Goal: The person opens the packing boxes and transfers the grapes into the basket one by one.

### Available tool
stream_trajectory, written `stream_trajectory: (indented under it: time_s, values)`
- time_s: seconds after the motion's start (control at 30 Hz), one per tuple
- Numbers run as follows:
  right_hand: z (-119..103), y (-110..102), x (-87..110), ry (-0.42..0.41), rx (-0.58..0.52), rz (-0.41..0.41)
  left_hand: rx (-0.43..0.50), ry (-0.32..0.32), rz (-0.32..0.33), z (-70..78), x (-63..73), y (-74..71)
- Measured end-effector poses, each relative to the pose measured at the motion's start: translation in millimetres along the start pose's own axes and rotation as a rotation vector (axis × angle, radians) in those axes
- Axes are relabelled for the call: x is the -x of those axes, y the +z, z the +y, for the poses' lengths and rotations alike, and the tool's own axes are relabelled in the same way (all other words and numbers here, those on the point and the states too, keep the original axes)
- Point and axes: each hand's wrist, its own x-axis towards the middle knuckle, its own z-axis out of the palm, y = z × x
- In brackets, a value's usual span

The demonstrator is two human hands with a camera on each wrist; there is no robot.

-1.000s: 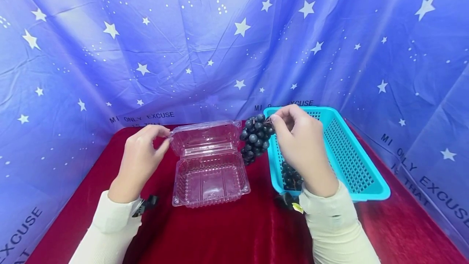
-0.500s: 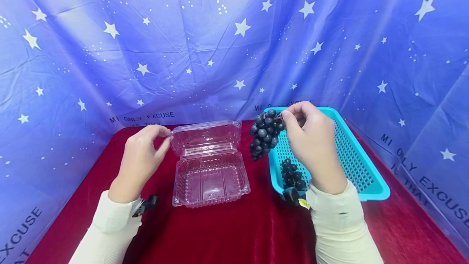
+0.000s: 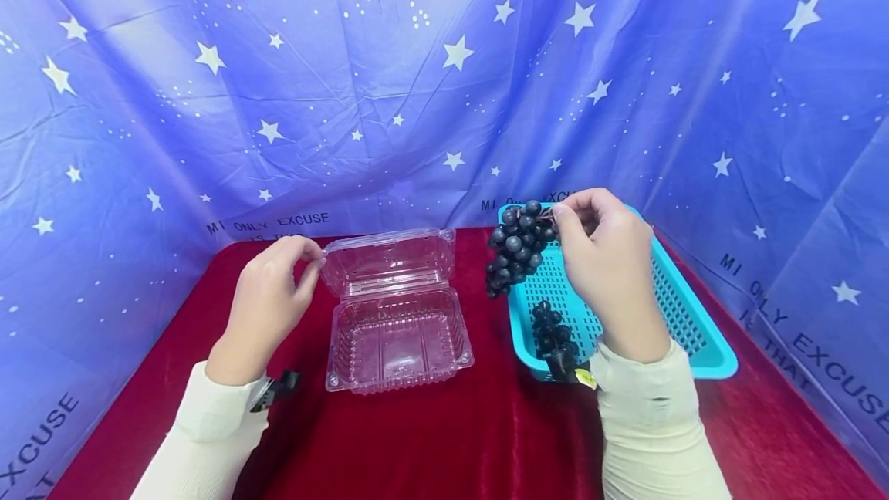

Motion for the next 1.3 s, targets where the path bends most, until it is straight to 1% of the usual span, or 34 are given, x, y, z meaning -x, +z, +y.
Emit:
stream_trajectory:
  time_s: [0.4, 0.8, 1.0, 1.3]
  values:
    - [8, -7, -5.2, 0.04, 0.011, 0.029, -0.014, 0.002, -0.004, 1.0, 0.4, 0.4]
    - [17, -13, -11.5, 0.101, -0.027, 0.057, -0.043, 0.015, 0.009, 1.0, 1.3, 1.8]
    - [21, -15, -13.8, 0.129, -0.014, 0.06, -0.039, 0.017, 0.018, 0.5, 1.7, 2.6]
    - [32, -14, -19.0, 0.148, 0.019, 0.073, -0.042, 0.026, 0.021, 0.8, 2.1, 3.1]
